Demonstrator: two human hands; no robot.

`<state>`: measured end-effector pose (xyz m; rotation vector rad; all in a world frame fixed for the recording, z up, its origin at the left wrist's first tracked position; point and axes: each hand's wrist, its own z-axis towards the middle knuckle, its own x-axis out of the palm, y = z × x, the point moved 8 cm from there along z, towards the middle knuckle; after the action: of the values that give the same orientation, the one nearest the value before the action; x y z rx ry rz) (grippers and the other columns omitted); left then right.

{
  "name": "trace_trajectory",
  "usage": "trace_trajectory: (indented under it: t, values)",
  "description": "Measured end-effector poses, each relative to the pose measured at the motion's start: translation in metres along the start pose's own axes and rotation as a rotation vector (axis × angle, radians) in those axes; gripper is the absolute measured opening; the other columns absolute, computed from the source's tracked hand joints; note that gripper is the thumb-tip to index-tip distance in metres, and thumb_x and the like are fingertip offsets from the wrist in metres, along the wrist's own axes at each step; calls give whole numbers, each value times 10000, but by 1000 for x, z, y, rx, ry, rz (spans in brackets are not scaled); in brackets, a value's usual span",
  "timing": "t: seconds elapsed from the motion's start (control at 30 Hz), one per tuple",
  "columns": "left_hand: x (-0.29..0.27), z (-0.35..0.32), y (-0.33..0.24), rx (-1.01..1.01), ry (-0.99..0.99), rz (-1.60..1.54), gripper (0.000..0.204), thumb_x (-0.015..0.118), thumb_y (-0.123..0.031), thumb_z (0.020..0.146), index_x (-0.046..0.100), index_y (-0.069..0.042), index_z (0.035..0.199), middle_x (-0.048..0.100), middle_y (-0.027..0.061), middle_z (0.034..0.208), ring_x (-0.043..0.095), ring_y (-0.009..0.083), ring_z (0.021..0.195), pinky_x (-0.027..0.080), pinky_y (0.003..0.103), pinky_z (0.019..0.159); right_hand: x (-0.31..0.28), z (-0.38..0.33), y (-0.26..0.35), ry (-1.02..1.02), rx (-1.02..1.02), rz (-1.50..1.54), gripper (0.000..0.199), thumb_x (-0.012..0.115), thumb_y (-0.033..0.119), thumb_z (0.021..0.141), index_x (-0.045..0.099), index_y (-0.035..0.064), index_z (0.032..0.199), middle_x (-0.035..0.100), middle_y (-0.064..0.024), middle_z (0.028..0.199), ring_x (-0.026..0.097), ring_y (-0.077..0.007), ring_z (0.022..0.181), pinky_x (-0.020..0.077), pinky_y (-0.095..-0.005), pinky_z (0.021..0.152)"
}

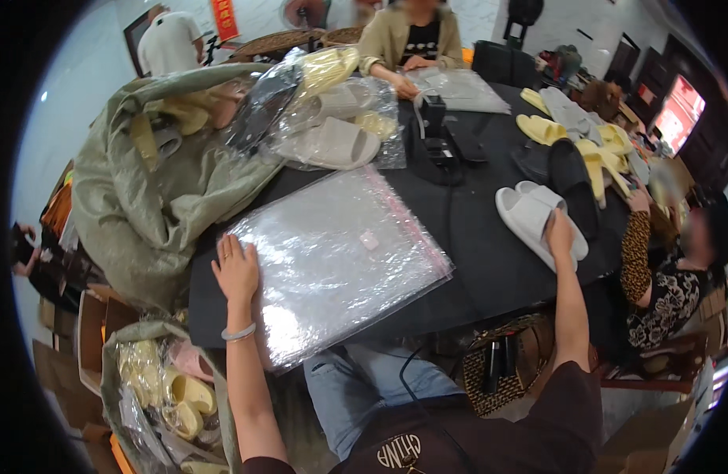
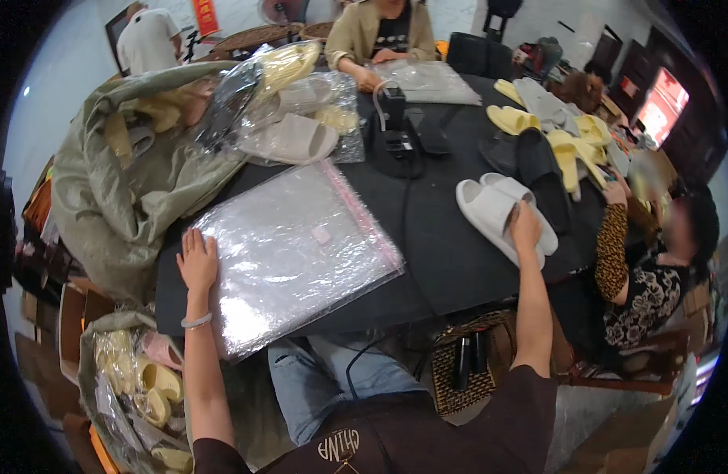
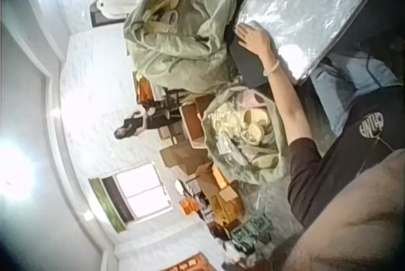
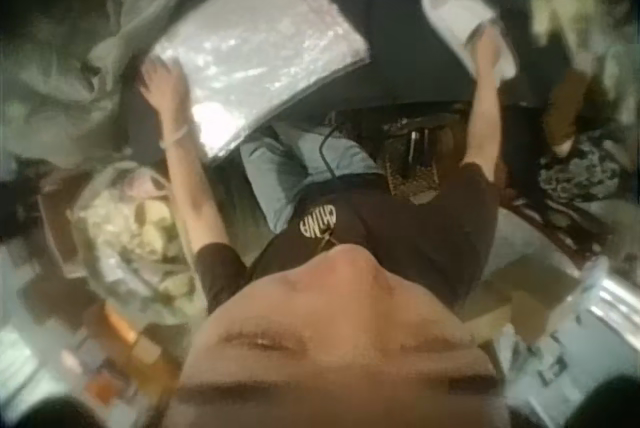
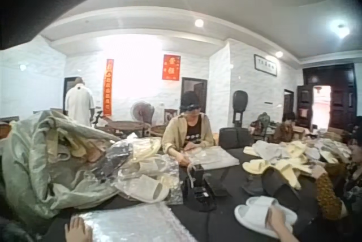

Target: The person unpacks pairs of slippers from large green sacks and places them onto a table. They handle the slippers by hand, arranging them on clear plastic sheets and stacking them in piles. The slippers are of various colors, including white, black, and yellow.

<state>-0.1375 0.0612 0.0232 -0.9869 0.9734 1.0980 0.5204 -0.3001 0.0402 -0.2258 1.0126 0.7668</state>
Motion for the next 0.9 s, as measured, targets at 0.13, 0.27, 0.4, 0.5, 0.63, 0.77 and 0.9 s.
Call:
trace_trajectory:
  t: [0.13,0.27,0.4,0.5,0.63,0.77,0.9]
  values:
    - [10,10,-19,57,-21,-74,578,378,-401,929,388,-15,1359,359,126,1443,297,245,1353,235,505,1071,34,30,-71,-12,-75,-32,311,458,155,892,540,-30,1128,586,-280,1057,551,-424,1004,430,-451,871]
    - [6,4,-4,31,-105,-54,575,393,-405,923,390,-25,1355,367,123,1437,300,246,1350,223,505,1077,34,33,-40,211,144,-302,339,451,183,880,501,30,1178,557,-203,1187,567,-417,1002,446,-501,833]
    - [0,-1,-1,-1,-75,-122,603,377,-419,929,345,-39,1395,297,99,1484,243,233,1381,179,507,1102,-84,-11,128,-196,-370,139,414,400,82,927,423,24,1336,531,-151,1272,518,-320,1153,380,-402,993]
    - [6,-2,4,-2,-87,-136,612,370,-418,931,325,-38,1407,302,107,1481,247,232,1379,175,510,1100,-103,-64,263,360,-340,954,353,441,126,965,487,14,1296,535,-87,1281,504,-198,1169,355,-311,1005]
    - [0,-6,5,-5,-103,-185,611,392,-418,920,355,-19,1382,334,128,1459,263,242,1369,187,500,1092,-124,-122,401,666,-525,1297,357,439,162,975,486,13,1297,552,-95,1260,546,-160,1061,395,-275,927]
    - [5,-8,12,-31,-174,-243,619,416,-428,904,379,-17,1365,340,139,1451,278,253,1357,176,498,1097,-90,-166,506,1065,-297,1628,379,420,219,985,462,23,1307,540,-86,1278,562,-122,925,428,-242,815]
    - [-1,-2,-10,5,-168,-309,624,414,-433,905,387,-6,1359,339,137,1452,275,267,1355,163,505,1105,51,-185,526,1381,250,1663,399,426,233,978,424,50,1333,542,-65,1257,542,-119,904,437,-232,790]
